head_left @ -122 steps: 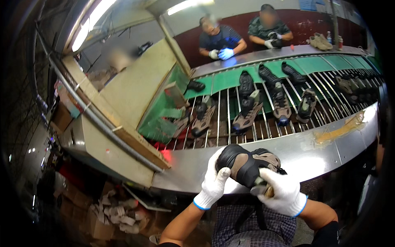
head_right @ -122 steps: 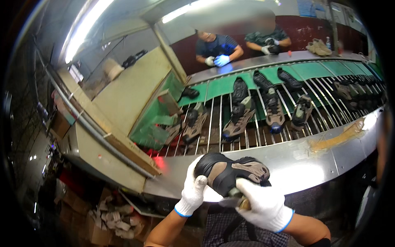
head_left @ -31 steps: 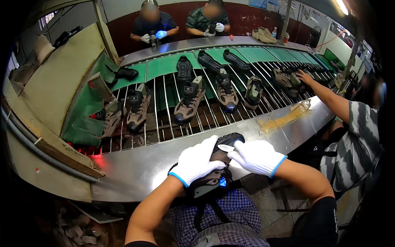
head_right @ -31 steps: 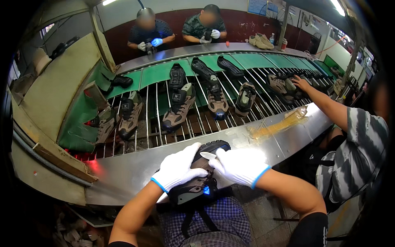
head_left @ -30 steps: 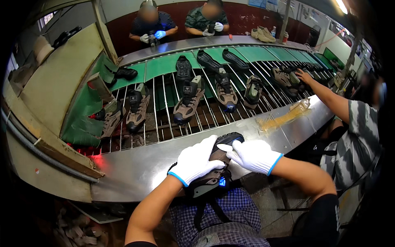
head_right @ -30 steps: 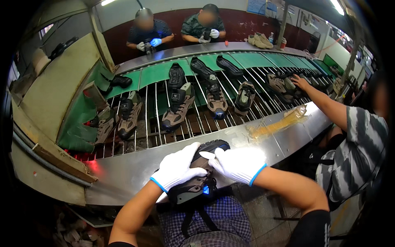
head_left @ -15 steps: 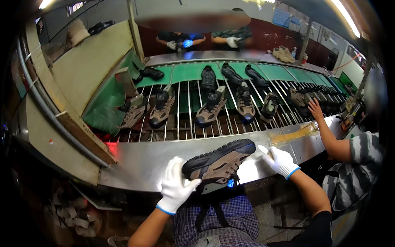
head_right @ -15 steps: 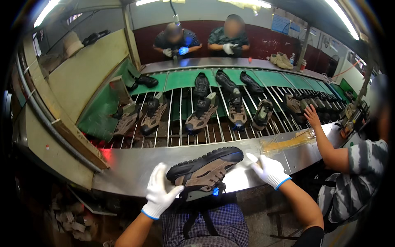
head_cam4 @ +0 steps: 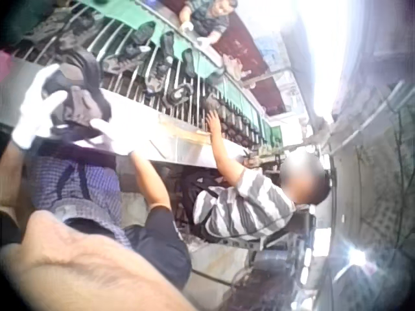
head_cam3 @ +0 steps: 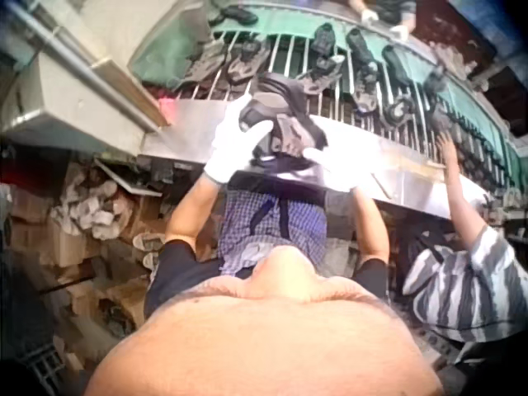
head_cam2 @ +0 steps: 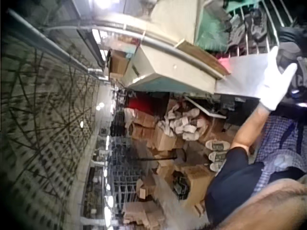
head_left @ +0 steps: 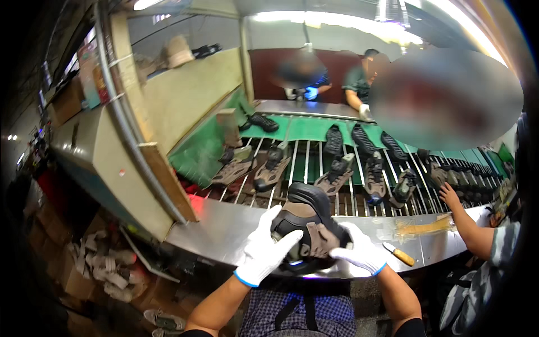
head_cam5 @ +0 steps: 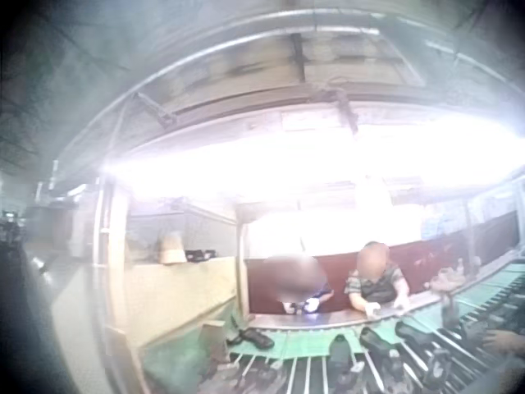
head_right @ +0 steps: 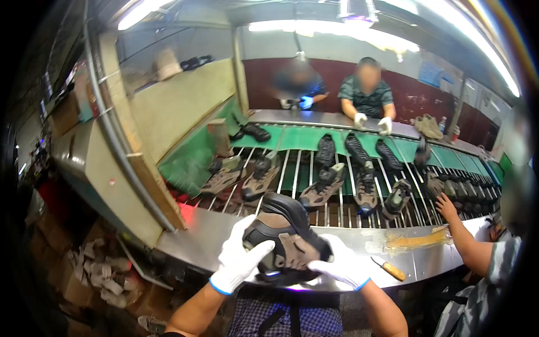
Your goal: The person picks up shoe uppers and soles from a conveyor belt, fits them together by hand, and places the assembled units back onto the belt.
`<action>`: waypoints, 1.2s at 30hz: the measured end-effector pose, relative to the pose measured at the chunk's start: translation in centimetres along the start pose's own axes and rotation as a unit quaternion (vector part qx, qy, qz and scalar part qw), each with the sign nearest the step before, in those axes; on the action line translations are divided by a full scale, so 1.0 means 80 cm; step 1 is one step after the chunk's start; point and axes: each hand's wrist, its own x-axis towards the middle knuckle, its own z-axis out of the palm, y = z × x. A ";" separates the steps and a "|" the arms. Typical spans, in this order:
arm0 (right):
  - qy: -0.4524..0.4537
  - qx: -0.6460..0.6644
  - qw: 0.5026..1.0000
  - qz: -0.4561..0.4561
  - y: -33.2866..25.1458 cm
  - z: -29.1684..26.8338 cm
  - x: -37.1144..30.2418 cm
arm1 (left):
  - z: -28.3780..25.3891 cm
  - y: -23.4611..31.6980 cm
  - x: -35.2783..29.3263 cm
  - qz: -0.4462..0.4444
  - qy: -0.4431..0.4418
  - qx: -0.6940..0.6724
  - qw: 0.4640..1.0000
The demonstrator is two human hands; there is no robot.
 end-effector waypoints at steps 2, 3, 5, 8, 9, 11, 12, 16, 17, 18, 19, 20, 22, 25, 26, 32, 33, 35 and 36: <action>0.080 0.162 0.977 -0.116 -0.052 -0.009 0.019 | 0.003 0.022 0.010 0.057 -0.018 0.015 0.998; 0.143 0.223 0.950 -0.163 -0.077 -0.018 0.033 | 0.013 0.026 0.012 0.107 -0.019 0.027 0.994; 0.191 0.297 0.915 -0.193 -0.100 -0.037 0.062 | 0.029 0.038 0.010 0.159 -0.039 0.031 0.986; 0.220 0.193 0.938 -0.186 -0.107 -0.047 0.057 | 0.059 0.057 0.012 0.202 -0.040 0.032 0.978; 0.243 0.157 0.937 -0.197 -0.081 -0.042 0.057 | 0.067 0.059 0.018 0.193 -0.043 -0.004 0.980; 0.295 0.099 0.935 -0.169 -0.056 -0.019 0.044 | 0.072 0.033 0.039 0.170 -0.038 -0.005 0.985; 0.195 0.147 0.969 -0.045 -0.024 -0.005 0.033 | 0.073 0.030 0.048 0.159 -0.038 -0.018 0.986; 0.221 0.159 0.962 0.006 0.050 0.122 -0.017 | 0.073 0.034 0.056 0.138 -0.020 0.005 0.990; 0.278 0.089 0.956 0.026 0.053 0.149 -0.024 | 0.083 0.047 0.052 0.150 -0.037 0.020 0.988; 0.310 0.139 0.940 0.019 0.075 0.157 -0.017 | 0.096 0.056 0.047 0.188 -0.086 0.017 0.978; 0.341 0.189 0.921 0.009 0.099 0.166 -0.006 | 0.107 0.061 0.043 0.226 -0.132 0.016 0.965; 0.352 0.245 0.902 -0.039 0.097 0.160 -0.008 | 0.108 0.065 0.041 0.281 -0.175 0.021 0.943; 0.372 0.392 0.839 -0.063 0.103 0.139 -0.013 | 0.102 0.076 0.020 0.189 -0.291 -0.087 0.934; 0.309 0.451 0.835 -0.057 0.077 0.012 -0.050 | 0.076 0.021 0.011 0.302 -0.195 -0.046 0.932; 0.357 0.370 0.854 -0.076 0.104 -0.022 -0.052 | 0.069 -0.011 0.010 0.300 -0.168 0.013 0.939; 0.533 -0.066 0.812 0.229 0.213 -0.206 -0.076 | -0.025 -0.204 -0.025 0.047 -0.012 0.180 0.982; 0.501 -0.151 0.807 0.276 0.229 -0.227 -0.075 | -0.039 -0.235 -0.028 0.116 0.013 0.241 0.964; 0.467 -0.286 0.780 0.303 0.287 -0.251 -0.075 | -0.047 -0.243 -0.025 0.084 0.021 0.262 0.961; 0.471 -0.369 0.726 0.338 0.292 -0.255 -0.051 | -0.048 -0.246 -0.026 0.062 0.037 0.238 0.969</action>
